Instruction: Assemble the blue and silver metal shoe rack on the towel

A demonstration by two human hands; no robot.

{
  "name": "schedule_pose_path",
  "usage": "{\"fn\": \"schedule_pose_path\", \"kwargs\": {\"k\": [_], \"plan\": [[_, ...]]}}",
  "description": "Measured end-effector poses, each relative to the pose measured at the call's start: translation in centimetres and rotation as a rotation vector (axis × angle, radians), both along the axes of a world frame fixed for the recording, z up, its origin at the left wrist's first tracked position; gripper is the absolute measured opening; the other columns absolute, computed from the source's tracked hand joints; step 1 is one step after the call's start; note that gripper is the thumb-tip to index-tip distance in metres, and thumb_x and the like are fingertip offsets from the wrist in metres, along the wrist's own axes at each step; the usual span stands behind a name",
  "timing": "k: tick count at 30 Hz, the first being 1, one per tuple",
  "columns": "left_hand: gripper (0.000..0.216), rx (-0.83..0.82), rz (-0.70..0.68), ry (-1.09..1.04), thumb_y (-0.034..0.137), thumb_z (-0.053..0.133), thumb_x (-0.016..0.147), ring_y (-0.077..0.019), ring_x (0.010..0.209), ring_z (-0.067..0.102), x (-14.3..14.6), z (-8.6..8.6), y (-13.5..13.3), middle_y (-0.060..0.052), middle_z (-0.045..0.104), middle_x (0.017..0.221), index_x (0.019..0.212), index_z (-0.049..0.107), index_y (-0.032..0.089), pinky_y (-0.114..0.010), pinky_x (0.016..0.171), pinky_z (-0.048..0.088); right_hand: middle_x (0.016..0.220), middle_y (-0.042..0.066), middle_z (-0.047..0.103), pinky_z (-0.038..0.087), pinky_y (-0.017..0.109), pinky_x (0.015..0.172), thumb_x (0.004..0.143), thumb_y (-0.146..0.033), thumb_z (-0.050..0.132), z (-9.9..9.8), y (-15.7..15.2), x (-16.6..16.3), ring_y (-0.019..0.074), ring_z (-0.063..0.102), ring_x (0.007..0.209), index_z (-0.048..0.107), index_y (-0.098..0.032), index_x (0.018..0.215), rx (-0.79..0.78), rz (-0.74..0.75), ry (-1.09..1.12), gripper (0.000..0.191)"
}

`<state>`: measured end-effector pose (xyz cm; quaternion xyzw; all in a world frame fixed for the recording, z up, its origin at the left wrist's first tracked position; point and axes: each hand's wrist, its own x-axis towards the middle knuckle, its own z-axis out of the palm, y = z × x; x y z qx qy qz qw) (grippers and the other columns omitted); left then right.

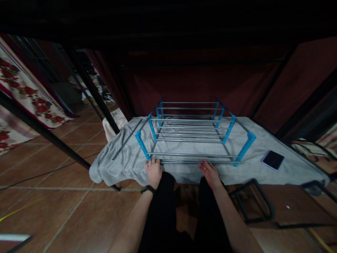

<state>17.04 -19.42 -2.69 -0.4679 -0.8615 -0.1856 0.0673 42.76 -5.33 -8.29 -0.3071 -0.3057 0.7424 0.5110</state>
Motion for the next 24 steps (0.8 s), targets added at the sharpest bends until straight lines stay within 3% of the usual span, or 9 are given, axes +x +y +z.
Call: {"fn": "schedule_pose_path", "kwargs": {"k": [4,6,10,13,18,24], "plan": [[0.020,0.415,0.170,-0.558,0.010,0.059,0.071,-0.0291,0.119,0.047,-1.8,-0.3,-0.5,-0.010,0.058,0.113,0.088,0.063,0.020,-0.047,0.109,0.028,0.089,0.001,0.072,0.052,0.043,0.092,0.063,-0.043,0.083,-0.3,0.1,0.0,0.0199,0.068,0.086,0.070,-0.027,0.082,0.007,0.003,0.002,0.028],[0.021,0.557,0.231,-0.734,0.007,0.064,0.066,-0.0279,0.118,0.049,-2.7,-0.6,-0.3,-0.009,0.058,0.108,0.082,0.060,0.020,-0.045,0.107,0.032,0.088,0.001,0.072,0.052,0.043,0.092,0.064,-0.043,0.082,-0.4,0.1,0.0,0.0202,0.067,0.086,0.070,-0.028,0.084,0.013,0.007,-0.004,0.028],[0.029,0.670,0.315,-0.958,0.002,0.062,0.065,-0.0200,0.088,0.062,-3.5,-1.7,0.5,-0.002,0.057,0.081,0.087,0.054,0.019,-0.039,0.087,0.049,0.089,0.001,0.072,0.051,0.042,0.094,0.065,-0.044,0.081,-0.4,0.2,0.1,0.0195,0.067,0.087,0.070,-0.027,0.086,0.009,0.014,-0.003,0.029],[0.036,0.788,0.333,-1.177,0.001,0.058,0.070,-0.0130,0.069,0.063,-3.2,-2.4,1.1,0.003,0.058,0.075,0.098,0.049,0.020,-0.032,0.074,0.054,0.091,0.002,0.072,0.049,0.042,0.096,0.066,-0.044,0.081,-0.5,0.3,0.1,0.0190,0.067,0.088,0.070,-0.027,0.087,0.007,0.027,0.006,0.029],[0.030,0.957,0.320,-1.455,0.003,0.058,0.078,-0.0096,0.069,0.066,-2.4,-2.4,1.6,0.001,0.065,0.081,0.099,0.046,0.020,-0.029,0.074,0.057,0.093,0.002,0.072,0.050,0.044,0.096,0.065,-0.046,0.081,-0.6,0.4,0.1,0.0197,0.067,0.088,0.070,-0.028,0.087,0.021,0.012,-0.010,0.030],[0.017,0.981,0.290,-1.703,0.002,0.058,0.083,-0.0107,0.071,0.069,-1.2,-2.2,2.2,-0.002,0.068,0.079,0.086,0.050,0.017,-0.027,0.074,0.058,0.090,0.001,0.072,0.051,0.040,0.095,0.064,-0.041,0.083,-0.3,0.2,0.1,0.0187,0.067,0.088,0.071,-0.026,0.085,-0.020,0.038,0.019,0.029]]}}
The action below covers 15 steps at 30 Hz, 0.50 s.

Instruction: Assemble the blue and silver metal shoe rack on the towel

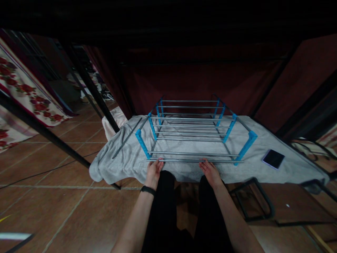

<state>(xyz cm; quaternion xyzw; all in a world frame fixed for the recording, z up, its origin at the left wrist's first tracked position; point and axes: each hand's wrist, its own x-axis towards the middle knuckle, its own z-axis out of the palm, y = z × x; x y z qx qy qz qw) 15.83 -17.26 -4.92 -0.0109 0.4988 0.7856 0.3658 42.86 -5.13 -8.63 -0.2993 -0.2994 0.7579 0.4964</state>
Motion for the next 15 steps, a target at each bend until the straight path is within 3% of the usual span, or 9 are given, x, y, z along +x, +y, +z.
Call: {"fn": "schedule_pose_path", "kwargs": {"k": [9,15], "plan": [[0.018,0.056,-0.107,-0.152,-0.001,0.064,0.079,-0.0149,0.071,0.071,2.7,-0.4,1.6,-0.006,0.071,0.078,0.084,0.058,0.015,-0.029,0.071,0.060,0.092,0.002,0.072,0.054,0.040,0.090,0.063,-0.033,0.083,0.2,-0.2,-0.1,0.0194,0.068,0.086,0.067,-0.024,0.077,-0.026,-0.001,0.033,0.023],[0.019,0.095,-0.100,-0.180,-0.004,0.060,0.080,-0.0120,0.070,0.070,2.6,-1.1,1.9,-0.004,0.071,0.077,0.083,0.060,0.015,-0.026,0.074,0.058,0.088,0.001,0.072,0.052,0.040,0.094,0.069,-0.034,0.078,0.5,-0.3,0.2,0.0179,0.068,0.087,0.067,-0.026,0.085,-0.005,-0.050,0.032,0.021]]}}
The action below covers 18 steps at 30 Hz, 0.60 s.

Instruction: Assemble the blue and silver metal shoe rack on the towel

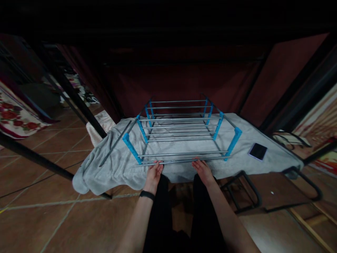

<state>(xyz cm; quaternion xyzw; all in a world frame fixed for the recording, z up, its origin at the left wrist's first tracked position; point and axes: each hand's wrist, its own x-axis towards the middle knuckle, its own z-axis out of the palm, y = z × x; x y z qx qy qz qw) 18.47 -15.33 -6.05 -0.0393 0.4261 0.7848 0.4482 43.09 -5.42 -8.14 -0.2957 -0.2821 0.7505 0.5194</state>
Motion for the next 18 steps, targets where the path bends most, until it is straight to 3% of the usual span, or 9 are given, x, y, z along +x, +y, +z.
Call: {"fn": "schedule_pose_path", "kwargs": {"k": [9,18], "plan": [[0.020,0.079,0.026,0.044,-0.003,0.054,0.082,-0.0122,0.074,0.071,-0.6,-0.5,-0.3,-0.003,0.071,0.077,0.082,0.061,0.016,-0.027,0.076,0.058,0.091,0.003,0.072,0.055,0.036,0.087,0.069,-0.030,0.077,0.4,0.8,1.9,0.0168,0.067,0.089,0.064,-0.023,0.089,-0.067,-0.253,0.028,0.025],[0.019,0.105,0.030,0.072,-0.002,0.058,0.081,-0.0138,0.078,0.071,-0.2,-0.7,-0.2,-0.003,0.072,0.080,0.085,0.062,0.016,-0.029,0.077,0.058,0.075,-0.001,0.069,0.057,0.028,0.072,0.071,-0.025,0.073,0.0,2.6,4.7,0.0117,0.065,0.069,0.055,-0.022,0.077,-0.135,-0.479,-0.002,0.019]]}}
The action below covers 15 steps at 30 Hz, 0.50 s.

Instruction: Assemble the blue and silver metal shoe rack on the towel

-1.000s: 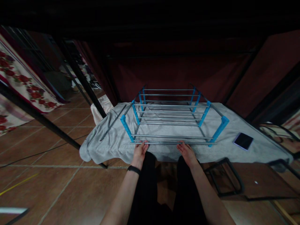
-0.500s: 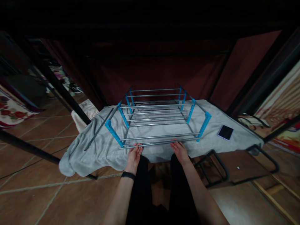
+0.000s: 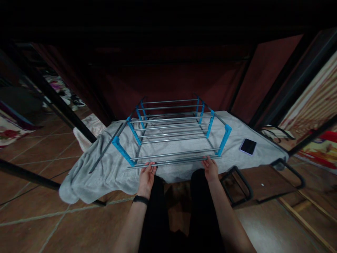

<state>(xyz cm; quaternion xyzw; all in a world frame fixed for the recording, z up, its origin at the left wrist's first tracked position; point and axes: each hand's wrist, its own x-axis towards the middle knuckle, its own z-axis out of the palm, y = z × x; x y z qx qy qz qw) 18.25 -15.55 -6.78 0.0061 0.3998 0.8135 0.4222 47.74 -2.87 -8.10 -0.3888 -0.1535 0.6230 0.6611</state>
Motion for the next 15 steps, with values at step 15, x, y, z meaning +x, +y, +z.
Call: {"fn": "schedule_pose_path", "kwargs": {"k": [15], "plan": [[0.014,0.029,-0.053,0.043,0.005,0.063,0.082,-0.0137,0.085,0.071,1.1,0.0,-0.1,-0.004,0.072,0.086,0.088,0.060,0.017,-0.031,0.085,0.055,0.068,-0.004,0.066,0.058,0.026,0.067,0.070,-0.029,0.076,-0.9,0.3,-0.4,0.0114,0.065,0.067,0.047,-0.023,0.070,-0.023,-0.037,-0.042,0.030]]}}
